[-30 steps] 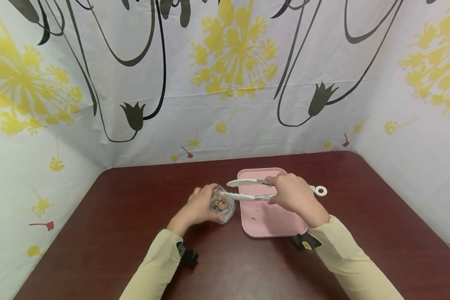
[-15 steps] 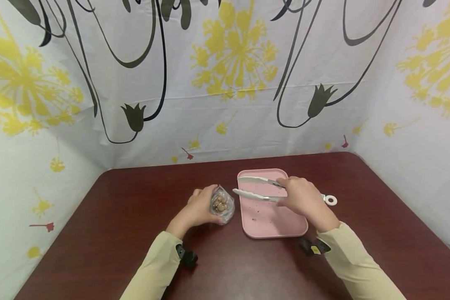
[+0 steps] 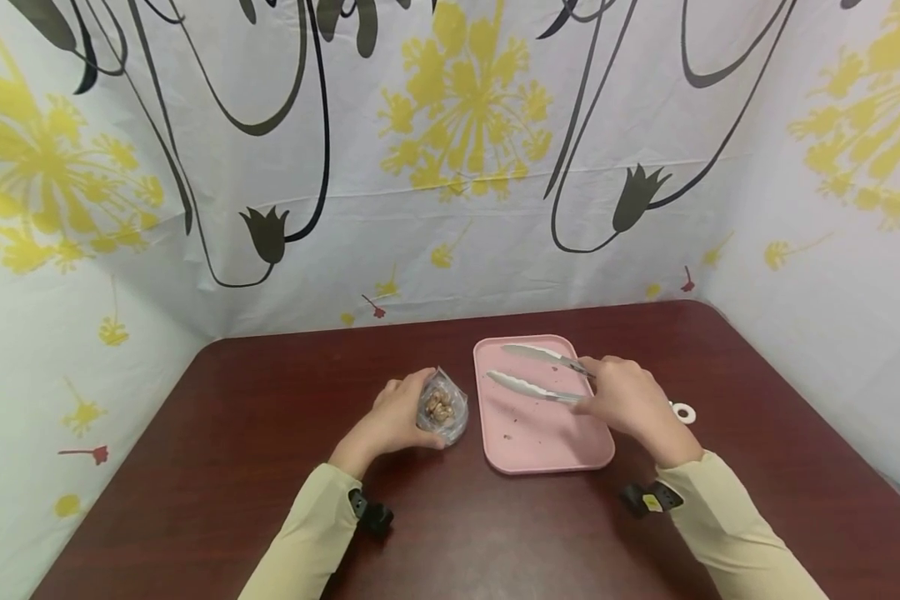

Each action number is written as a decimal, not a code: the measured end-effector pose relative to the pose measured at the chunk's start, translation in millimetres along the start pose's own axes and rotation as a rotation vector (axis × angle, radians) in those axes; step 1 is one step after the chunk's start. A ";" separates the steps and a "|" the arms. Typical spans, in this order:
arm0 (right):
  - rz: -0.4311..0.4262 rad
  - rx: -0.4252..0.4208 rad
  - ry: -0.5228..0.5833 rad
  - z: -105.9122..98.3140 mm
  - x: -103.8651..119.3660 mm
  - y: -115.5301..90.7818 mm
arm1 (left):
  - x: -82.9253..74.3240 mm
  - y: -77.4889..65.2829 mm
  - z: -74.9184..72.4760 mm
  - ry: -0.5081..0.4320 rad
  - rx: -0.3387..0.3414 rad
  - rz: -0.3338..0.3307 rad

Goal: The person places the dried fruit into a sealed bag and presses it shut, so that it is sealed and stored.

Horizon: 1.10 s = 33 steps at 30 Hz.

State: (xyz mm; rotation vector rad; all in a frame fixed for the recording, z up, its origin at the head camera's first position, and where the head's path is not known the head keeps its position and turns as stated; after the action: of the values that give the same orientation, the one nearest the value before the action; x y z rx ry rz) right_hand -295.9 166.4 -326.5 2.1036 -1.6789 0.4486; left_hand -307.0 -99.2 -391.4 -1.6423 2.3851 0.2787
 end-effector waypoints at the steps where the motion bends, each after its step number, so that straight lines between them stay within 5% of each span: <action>1: 0.001 -0.006 -0.001 -1.4 -2.2 -0.4 | -0.1 0.2 0.4 -0.001 0.002 -0.001; 13: 0.033 -0.073 0.007 -11.0 -32.6 -6.9 | -0.6 0.2 0.7 -0.002 -0.004 0.001; 33: 0.236 -0.092 0.097 -10.2 -92.2 -13.6 | -0.1 0.0 2.2 -0.011 -0.001 -0.003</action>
State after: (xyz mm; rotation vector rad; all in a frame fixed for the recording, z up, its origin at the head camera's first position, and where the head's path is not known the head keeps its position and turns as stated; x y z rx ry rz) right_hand -303.2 251.8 -364.4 1.7975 -1.8613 0.5244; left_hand -306.8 -98.5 -393.4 -1.6406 2.3743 0.2882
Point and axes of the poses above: each hand's wrist, its own y-axis towards the middle knuckle, its own z-axis out of the palm, x = y × z, the point moved 10 cm from there along y, towards the middle knuckle, and after that the axes turned 14 degrees about y, right-handed, at the moved point
